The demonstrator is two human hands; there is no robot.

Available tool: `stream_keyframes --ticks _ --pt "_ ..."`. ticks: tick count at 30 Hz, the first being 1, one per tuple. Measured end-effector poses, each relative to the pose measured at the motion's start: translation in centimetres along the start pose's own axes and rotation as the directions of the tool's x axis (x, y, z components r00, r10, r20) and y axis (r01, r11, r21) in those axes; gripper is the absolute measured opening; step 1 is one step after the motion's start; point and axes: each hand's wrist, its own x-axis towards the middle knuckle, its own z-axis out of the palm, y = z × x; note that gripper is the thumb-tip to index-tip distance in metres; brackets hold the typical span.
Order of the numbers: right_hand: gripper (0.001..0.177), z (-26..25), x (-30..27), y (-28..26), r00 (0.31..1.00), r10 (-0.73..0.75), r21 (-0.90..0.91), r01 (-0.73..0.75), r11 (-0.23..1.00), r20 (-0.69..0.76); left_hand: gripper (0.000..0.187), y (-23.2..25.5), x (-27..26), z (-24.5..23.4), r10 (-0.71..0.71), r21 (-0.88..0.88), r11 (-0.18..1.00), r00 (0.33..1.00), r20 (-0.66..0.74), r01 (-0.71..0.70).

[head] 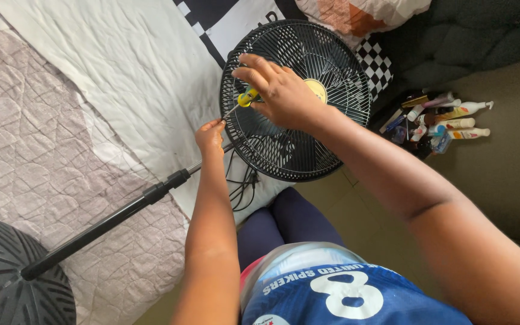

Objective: The person uses a screwdriver to loosen and remove screws from the front grille of a standing fan. They work around the perimeter of the grille, unscrewing fasteners one at a time while holding the fan steady with the other hand.

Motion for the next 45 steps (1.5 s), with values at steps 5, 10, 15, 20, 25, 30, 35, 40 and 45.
stream_keyframes --ticks 5,10,15,20,25,30,35,40,45 --pt "0.055 0.1 -0.1 0.2 0.835 0.331 -0.044 -0.348 0.937 0.439 0.020 0.0 0.0 0.0 -0.009 -0.015 1.000 1.000 -0.013 0.009" --pt "0.040 0.1 0.3 0.7 0.849 0.208 0.037 -0.257 0.966 0.486 0.018 0.2 -0.4 0.1 -0.022 -0.009 1.000 1.000 -0.013 0.022" --pt "0.073 0.0 0.1 1.1 0.899 0.165 0.204 -0.265 0.942 0.405 0.019 0.5 -0.4 0.5 -0.008 0.009 1.000 0.999 -0.035 0.008" --pt "0.043 1.2 -0.5 0.3 0.820 0.298 0.031 -0.357 0.933 0.488 0.019 0.1 -0.5 0.4 -0.038 -0.042 0.998 0.999 -0.033 0.037" --pt "0.052 1.3 -0.6 0.7 0.944 0.102 0.192 -0.168 0.967 0.313 0.019 0.3 -0.7 0.3 -0.035 -0.021 0.999 0.999 -0.029 0.035" --pt "0.037 1.3 -0.9 1.1 0.883 0.072 0.244 -0.206 0.948 0.464 0.020 0.4 -0.7 0.4 -0.028 -0.030 0.999 0.999 -0.028 0.027" --pt "0.051 1.0 -0.1 1.4 0.792 0.367 0.019 -0.430 0.903 0.488 0.019 0.6 -1.1 0.2 -0.009 0.002 1.000 1.000 -0.028 0.009" --pt "0.034 -0.5 0.0 1.7 0.925 0.043 0.269 -0.153 0.951 0.377 0.019 0.6 -1.0 0.3 -0.032 0.032 0.999 0.999 -0.026 0.033" --pt "0.039 0.5 0.5 0.4 0.635 0.488 -0.205 -0.468 0.860 0.599 0.024 0.0 -0.9 0.1 -0.033 0.037 0.999 0.999 -0.021 0.034"
